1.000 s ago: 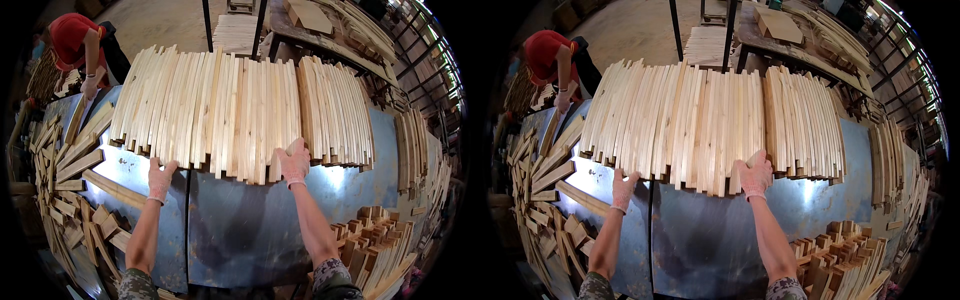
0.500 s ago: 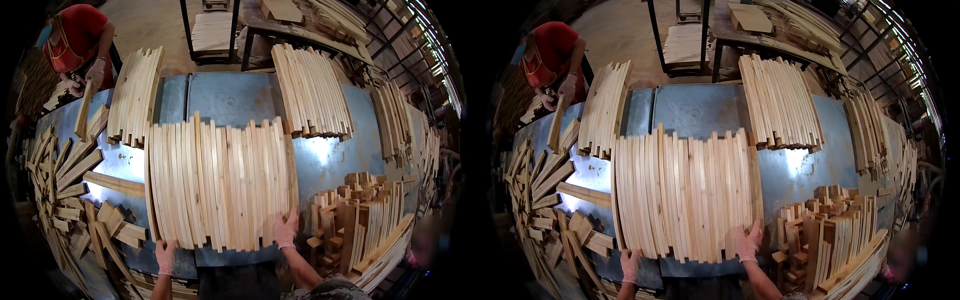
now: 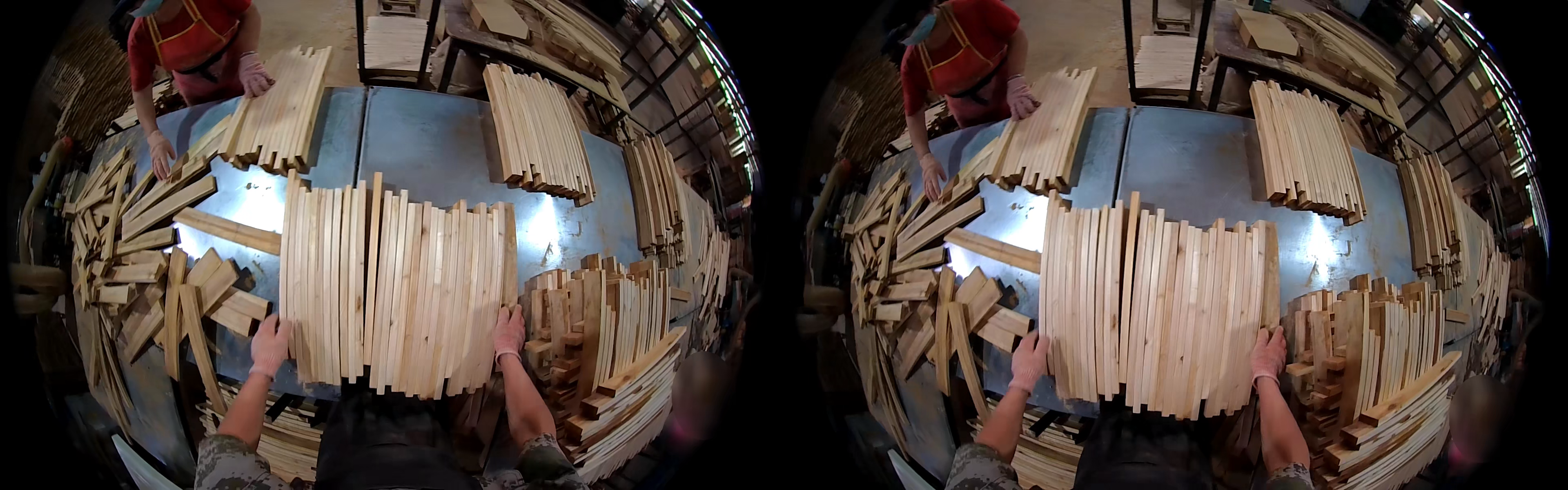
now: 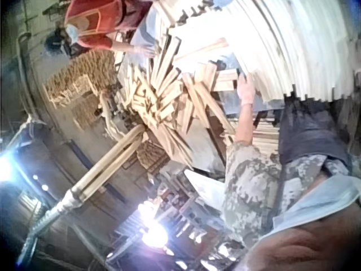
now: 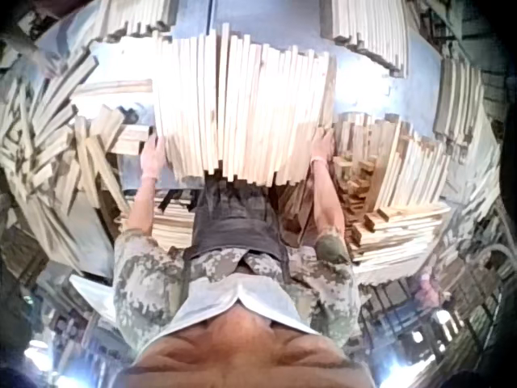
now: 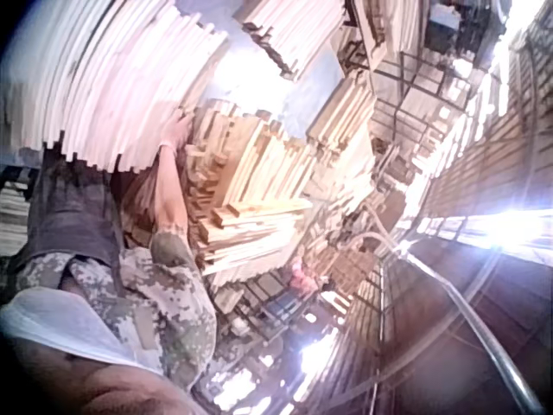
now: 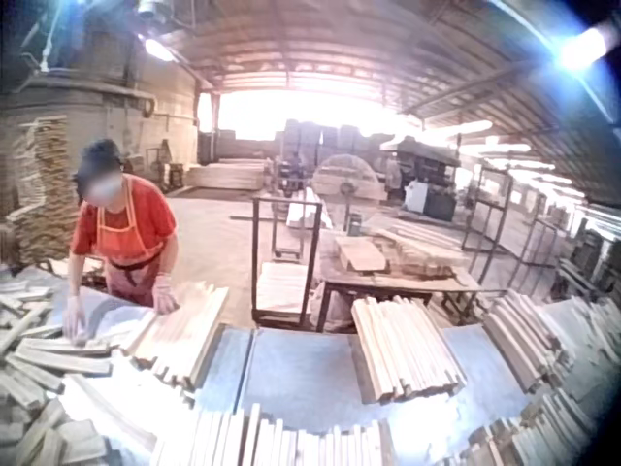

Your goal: The person repeatedly picks up stacks of light-colored wooden planks from a metal table and places them onto a conveyor belt. They align the planks by hand and move them between the table and the conveyor in a continuous loop.

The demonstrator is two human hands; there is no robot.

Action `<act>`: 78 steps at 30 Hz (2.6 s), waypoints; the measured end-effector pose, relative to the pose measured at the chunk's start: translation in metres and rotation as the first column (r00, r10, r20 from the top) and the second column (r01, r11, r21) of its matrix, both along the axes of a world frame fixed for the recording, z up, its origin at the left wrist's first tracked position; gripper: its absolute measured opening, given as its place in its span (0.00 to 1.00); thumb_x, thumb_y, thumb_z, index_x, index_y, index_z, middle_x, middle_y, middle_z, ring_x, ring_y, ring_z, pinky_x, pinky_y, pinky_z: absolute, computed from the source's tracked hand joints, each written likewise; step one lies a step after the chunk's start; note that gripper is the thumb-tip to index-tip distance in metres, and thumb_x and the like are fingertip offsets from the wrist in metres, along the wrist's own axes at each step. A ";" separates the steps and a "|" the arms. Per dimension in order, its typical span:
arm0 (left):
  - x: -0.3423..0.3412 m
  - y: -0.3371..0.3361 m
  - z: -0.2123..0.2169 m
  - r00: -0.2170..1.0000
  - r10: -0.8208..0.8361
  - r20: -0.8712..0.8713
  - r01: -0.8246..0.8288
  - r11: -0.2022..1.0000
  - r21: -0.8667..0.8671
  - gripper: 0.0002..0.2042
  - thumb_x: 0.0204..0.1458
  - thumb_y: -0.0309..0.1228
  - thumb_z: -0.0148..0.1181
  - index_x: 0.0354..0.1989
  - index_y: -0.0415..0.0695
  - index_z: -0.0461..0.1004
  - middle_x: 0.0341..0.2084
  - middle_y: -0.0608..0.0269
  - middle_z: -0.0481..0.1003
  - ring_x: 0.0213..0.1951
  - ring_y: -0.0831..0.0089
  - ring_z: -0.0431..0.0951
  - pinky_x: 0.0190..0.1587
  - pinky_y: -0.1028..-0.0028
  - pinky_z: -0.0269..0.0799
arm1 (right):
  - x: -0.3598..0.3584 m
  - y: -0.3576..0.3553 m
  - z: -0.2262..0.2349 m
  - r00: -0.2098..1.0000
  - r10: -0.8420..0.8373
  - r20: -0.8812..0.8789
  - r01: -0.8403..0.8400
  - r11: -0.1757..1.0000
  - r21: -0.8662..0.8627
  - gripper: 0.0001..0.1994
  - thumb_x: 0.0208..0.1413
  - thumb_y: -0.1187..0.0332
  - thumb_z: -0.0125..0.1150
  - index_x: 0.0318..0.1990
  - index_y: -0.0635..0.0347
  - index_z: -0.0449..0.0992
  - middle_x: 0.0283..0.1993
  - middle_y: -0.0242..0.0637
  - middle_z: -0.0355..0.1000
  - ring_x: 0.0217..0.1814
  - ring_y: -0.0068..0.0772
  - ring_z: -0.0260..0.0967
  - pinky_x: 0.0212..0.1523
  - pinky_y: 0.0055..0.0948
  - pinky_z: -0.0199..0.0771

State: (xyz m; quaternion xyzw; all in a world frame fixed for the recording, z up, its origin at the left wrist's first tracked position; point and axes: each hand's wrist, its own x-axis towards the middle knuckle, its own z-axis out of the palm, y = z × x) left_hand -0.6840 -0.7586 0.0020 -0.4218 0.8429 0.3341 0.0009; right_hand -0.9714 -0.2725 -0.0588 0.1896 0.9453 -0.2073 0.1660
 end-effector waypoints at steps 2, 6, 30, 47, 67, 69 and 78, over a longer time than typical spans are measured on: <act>-0.024 -0.013 -0.002 0.999 0.041 0.012 -0.043 0.982 0.186 0.26 0.67 0.53 0.49 0.56 0.43 0.78 0.46 0.45 0.82 0.52 0.44 0.80 0.55 0.53 0.73 | -0.002 -0.013 0.009 0.994 -0.108 -0.010 0.107 0.992 -0.063 0.38 0.70 0.46 0.52 0.78 0.63 0.59 0.76 0.57 0.63 0.75 0.59 0.64 0.74 0.48 0.62; -0.043 -0.041 -0.036 1.000 0.005 -0.018 -0.001 0.970 0.245 0.30 0.69 0.56 0.46 0.69 0.48 0.72 0.57 0.43 0.80 0.60 0.44 0.77 0.62 0.57 0.71 | -0.010 0.017 -0.009 0.993 -0.105 -0.049 0.090 0.965 -0.246 0.35 0.70 0.46 0.54 0.74 0.64 0.66 0.73 0.56 0.68 0.71 0.54 0.69 0.71 0.43 0.66; -0.082 -0.049 -0.061 0.943 0.255 -0.215 0.044 0.544 0.838 0.39 0.54 0.35 0.69 0.74 0.41 0.61 0.59 0.55 0.75 0.58 0.61 0.79 0.62 0.61 0.76 | -0.004 0.021 -0.021 0.976 -0.099 0.194 0.216 0.331 -0.919 0.25 0.67 0.63 0.65 0.67 0.65 0.72 0.58 0.37 0.78 0.55 0.31 0.76 0.57 0.34 0.78; 0.042 -0.040 -0.064 0.963 0.260 -0.066 -0.019 0.310 0.951 0.41 0.38 0.27 0.78 0.67 0.35 0.71 0.55 0.53 0.79 0.54 0.62 0.81 0.60 0.62 0.78 | 0.121 0.076 0.010 0.844 0.017 0.537 0.528 0.157 -0.835 0.25 0.60 0.61 0.71 0.58 0.70 0.78 0.52 0.43 0.81 0.51 0.38 0.82 0.48 0.37 0.86; 0.339 0.116 0.199 0.604 0.719 -0.345 -0.060 0.472 0.879 0.39 0.49 0.27 0.73 0.73 0.46 0.67 0.48 0.68 0.78 0.46 0.76 0.77 0.50 0.70 0.75 | 0.127 -0.012 0.077 0.759 0.585 0.286 0.232 0.168 -0.958 0.39 0.52 0.54 0.71 0.67 0.71 0.70 0.59 0.49 0.78 0.60 0.52 0.77 0.63 0.48 0.80; 0.388 0.154 0.219 0.527 0.765 -0.371 -0.143 0.510 0.848 0.40 0.49 0.26 0.73 0.75 0.46 0.66 0.49 0.67 0.78 0.47 0.75 0.77 0.51 0.70 0.75 | 0.134 -0.035 0.099 0.702 0.660 0.268 0.198 0.180 -0.964 0.40 0.52 0.54 0.72 0.68 0.71 0.69 0.59 0.50 0.78 0.60 0.52 0.78 0.63 0.49 0.81; 0.626 0.323 0.230 0.118 0.793 -0.597 -0.220 0.607 0.763 0.42 0.47 0.28 0.72 0.75 0.45 0.63 0.51 0.62 0.78 0.48 0.73 0.78 0.52 0.70 0.75 | 0.246 -0.174 0.102 0.290 0.942 0.167 0.075 0.151 -0.986 0.43 0.49 0.54 0.77 0.68 0.72 0.68 0.59 0.54 0.77 0.59 0.56 0.78 0.59 0.52 0.84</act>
